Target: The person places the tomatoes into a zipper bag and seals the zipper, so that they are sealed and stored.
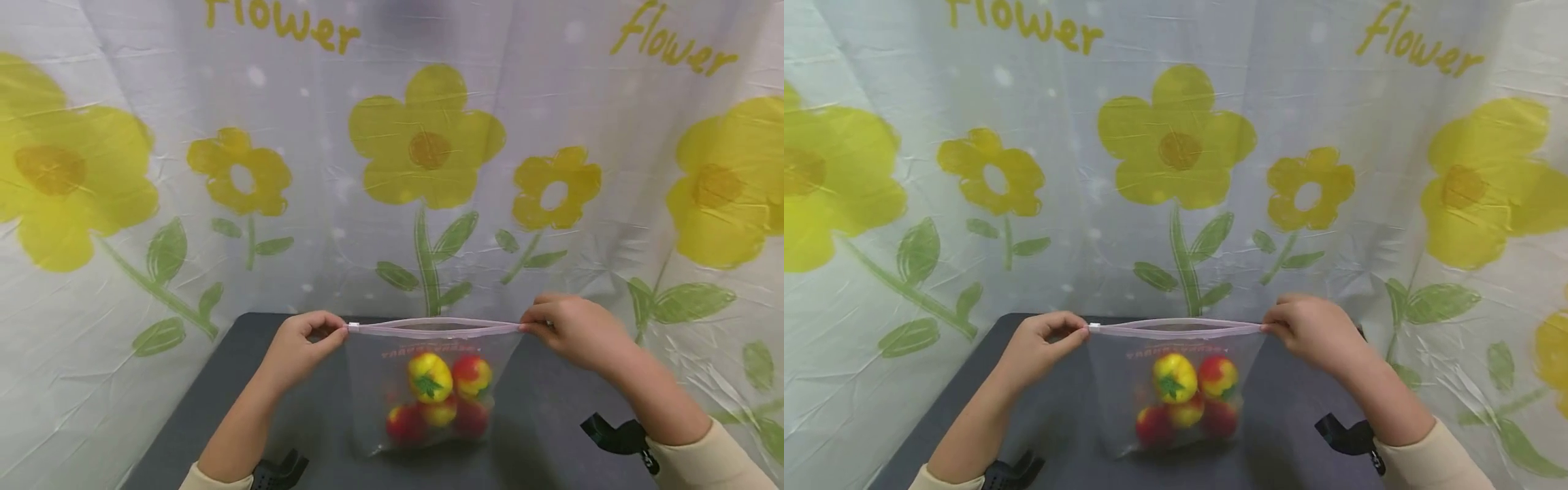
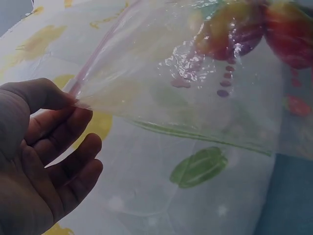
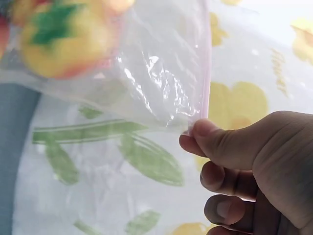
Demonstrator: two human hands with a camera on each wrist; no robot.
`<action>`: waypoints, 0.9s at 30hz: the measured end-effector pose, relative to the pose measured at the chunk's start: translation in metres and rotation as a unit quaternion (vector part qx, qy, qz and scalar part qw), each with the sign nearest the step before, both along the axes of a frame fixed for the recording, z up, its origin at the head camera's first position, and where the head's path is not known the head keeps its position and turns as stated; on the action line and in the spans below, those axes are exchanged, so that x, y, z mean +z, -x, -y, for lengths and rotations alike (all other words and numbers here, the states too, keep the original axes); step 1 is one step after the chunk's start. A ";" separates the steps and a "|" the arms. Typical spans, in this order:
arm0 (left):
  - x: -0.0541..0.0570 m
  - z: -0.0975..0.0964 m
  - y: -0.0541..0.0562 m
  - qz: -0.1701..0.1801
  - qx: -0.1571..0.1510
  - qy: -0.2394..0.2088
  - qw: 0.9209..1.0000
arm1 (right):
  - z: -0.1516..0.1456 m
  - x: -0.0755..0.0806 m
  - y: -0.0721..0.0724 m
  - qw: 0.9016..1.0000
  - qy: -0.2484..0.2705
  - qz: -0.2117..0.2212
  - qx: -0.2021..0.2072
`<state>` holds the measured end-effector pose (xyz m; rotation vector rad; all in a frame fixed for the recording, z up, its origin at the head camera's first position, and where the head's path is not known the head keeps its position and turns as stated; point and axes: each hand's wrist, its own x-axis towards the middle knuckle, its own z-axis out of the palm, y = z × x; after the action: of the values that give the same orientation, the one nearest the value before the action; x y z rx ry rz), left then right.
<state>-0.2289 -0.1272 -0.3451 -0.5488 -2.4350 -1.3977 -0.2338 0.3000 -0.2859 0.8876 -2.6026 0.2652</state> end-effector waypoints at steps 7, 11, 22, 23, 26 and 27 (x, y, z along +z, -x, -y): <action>-0.013 0.007 -0.007 -0.006 -0.005 0.002 1.000 | 0.008 -0.003 -0.001 0.998 -0.017 0.060 -0.001; -0.016 0.008 -0.010 -0.016 -0.011 -0.004 1.000 | 0.028 0.012 -0.005 0.996 -0.031 0.087 0.002; -0.014 0.000 -0.020 -0.060 -0.005 -0.002 0.998 | 0.177 0.021 -0.017 0.981 -0.125 0.008 0.146; -0.013 0.000 -0.021 -0.062 -0.007 -0.002 0.998 | 0.188 0.019 -0.017 0.979 -0.134 -0.003 0.152; -0.013 -0.001 -0.024 -0.069 -0.016 -0.003 0.997 | 0.210 0.013 -0.016 0.976 -0.156 -0.034 0.147; -0.014 -0.002 -0.025 -0.071 -0.018 -0.003 0.997 | 0.215 0.012 -0.016 0.976 -0.156 -0.038 0.145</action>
<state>-0.2041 -0.1255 -0.3587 -0.6709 -2.3188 -1.3307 -0.2177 0.0847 -0.2744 1.3614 -2.4759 -0.1070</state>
